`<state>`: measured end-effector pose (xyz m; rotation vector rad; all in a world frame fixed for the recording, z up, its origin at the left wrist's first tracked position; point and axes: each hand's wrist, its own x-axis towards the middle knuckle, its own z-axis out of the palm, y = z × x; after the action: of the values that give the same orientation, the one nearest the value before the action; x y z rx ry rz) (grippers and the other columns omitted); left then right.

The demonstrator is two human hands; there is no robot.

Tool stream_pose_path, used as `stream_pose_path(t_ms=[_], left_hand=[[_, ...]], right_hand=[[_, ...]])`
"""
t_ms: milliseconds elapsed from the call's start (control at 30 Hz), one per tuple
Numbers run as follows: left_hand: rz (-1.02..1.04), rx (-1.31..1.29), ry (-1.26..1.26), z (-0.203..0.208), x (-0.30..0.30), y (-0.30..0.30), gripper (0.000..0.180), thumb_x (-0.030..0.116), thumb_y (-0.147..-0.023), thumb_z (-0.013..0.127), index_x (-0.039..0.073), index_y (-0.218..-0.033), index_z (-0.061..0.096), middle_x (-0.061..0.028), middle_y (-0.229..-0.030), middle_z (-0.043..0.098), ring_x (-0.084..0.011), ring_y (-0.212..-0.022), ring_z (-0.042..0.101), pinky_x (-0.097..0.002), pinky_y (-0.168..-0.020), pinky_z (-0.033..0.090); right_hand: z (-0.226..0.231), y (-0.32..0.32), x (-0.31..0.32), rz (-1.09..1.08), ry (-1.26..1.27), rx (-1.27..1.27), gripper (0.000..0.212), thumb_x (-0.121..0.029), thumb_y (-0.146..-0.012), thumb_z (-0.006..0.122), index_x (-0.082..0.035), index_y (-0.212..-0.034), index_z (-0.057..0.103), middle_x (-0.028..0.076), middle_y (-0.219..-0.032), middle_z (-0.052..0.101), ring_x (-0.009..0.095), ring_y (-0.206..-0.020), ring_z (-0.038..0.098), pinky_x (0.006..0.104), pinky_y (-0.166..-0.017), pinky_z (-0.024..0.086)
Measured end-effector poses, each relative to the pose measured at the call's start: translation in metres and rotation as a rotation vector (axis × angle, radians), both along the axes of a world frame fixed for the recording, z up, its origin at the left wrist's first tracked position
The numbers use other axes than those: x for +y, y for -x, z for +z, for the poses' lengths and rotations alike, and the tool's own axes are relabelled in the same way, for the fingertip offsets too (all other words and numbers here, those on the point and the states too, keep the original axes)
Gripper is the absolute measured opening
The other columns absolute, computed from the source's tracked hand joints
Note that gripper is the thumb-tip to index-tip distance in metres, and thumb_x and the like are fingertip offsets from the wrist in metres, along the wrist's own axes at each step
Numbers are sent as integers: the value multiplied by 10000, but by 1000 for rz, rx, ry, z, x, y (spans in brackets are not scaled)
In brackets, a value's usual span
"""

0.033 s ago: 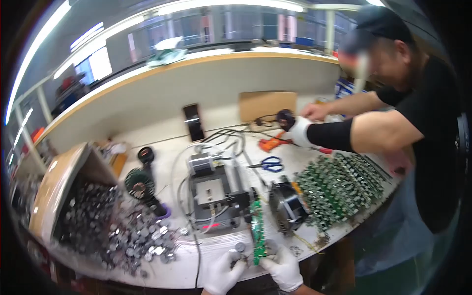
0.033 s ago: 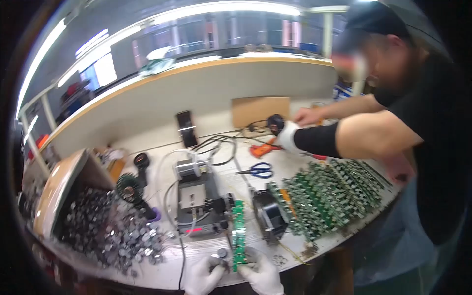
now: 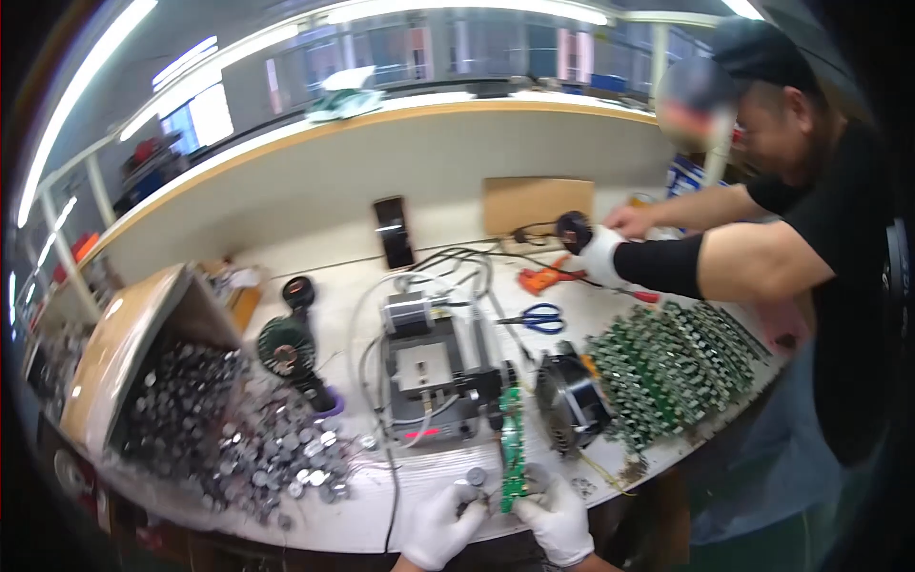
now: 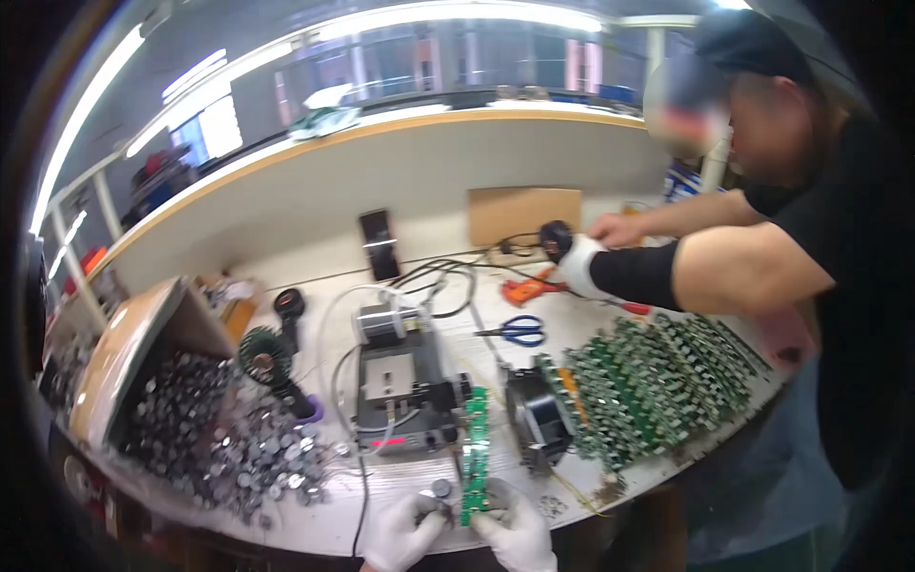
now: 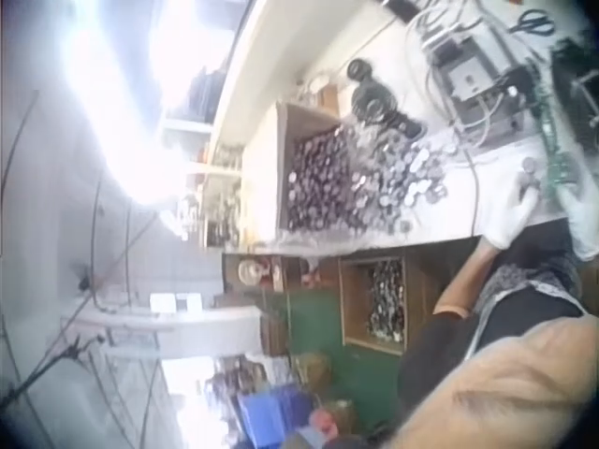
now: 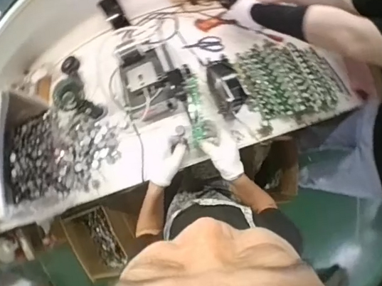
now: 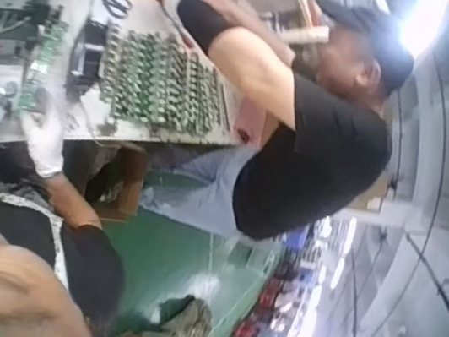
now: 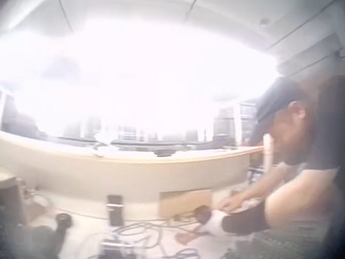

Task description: The person assembles small vibrating motors onto a printed circuit board by hand at a manual workstation.

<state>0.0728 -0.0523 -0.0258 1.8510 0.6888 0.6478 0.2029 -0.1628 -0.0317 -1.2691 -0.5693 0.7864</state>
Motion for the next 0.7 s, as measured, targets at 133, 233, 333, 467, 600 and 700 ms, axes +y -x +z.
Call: stream_pose_path(t_ms=[133, 233, 333, 467, 600, 700], left_hand=[[28, 15, -57, -7, 4, 12, 161, 176, -831, 661, 27, -883, 630, -135, -786, 670, -273, -691, 659, -353, -634, 507], [42, -20, -43, -18, 7, 13, 164, 177, -830, 663, 26, -883, 629, -138, -796, 672, -281, -710, 664, -356, -642, 509], [39, -27, -69, -18, 8, 13, 163, 174, -832, 662, 24, -885, 626, -139, -794, 672, -282, -719, 666, -352, -643, 510], [19, -64, 57, -14, 1, -1, 153, 169, -864, 597, 22, -889, 634, -108, -763, 626, -226, -718, 608, -336, -657, 479], [-45, -114, 146, -36, 4, 3, 166, 157, -914, 512, 28, -929, 615, -48, -785, 580, -150, -759, 538, -303, -710, 448], [10, -103, 220, -37, 2, 8, 161, 158, -925, 526, 22, -918, 611, -41, -805, 584, -139, -775, 533, -287, -726, 447]], right_hand=[[-8, 4, 4, 0, 69, -169, 510, 8, -831, 629, 32, -1306, 447, 117, -1126, 588, 169, -952, 589, 290, -820, 499], [-16, 4, 9, 9, 79, -185, 514, 13, -833, 625, 30, -1314, 442, 112, -1124, 586, 168, -954, 588, 290, -819, 499], [-15, 5, 10, 5, 48, -153, 515, 14, -835, 624, 30, -1317, 441, 108, -1121, 587, 166, -959, 586, 287, -819, 498], [-10, -2, 3, -21, 16, -107, 500, 21, -832, 616, 29, -1305, 454, 100, -1117, 591, 159, -948, 588, 282, -807, 499], [-16, 4, 7, -39, -51, -169, 508, -34, -833, 636, 27, -1309, 471, 92, -1108, 607, 147, -944, 600, 283, -807, 499], [-19, 4, 10, -5, -86, -211, 511, -30, -846, 635, 35, -1321, 458, 98, -1111, 607, 153, -961, 602, 286, -810, 505]])
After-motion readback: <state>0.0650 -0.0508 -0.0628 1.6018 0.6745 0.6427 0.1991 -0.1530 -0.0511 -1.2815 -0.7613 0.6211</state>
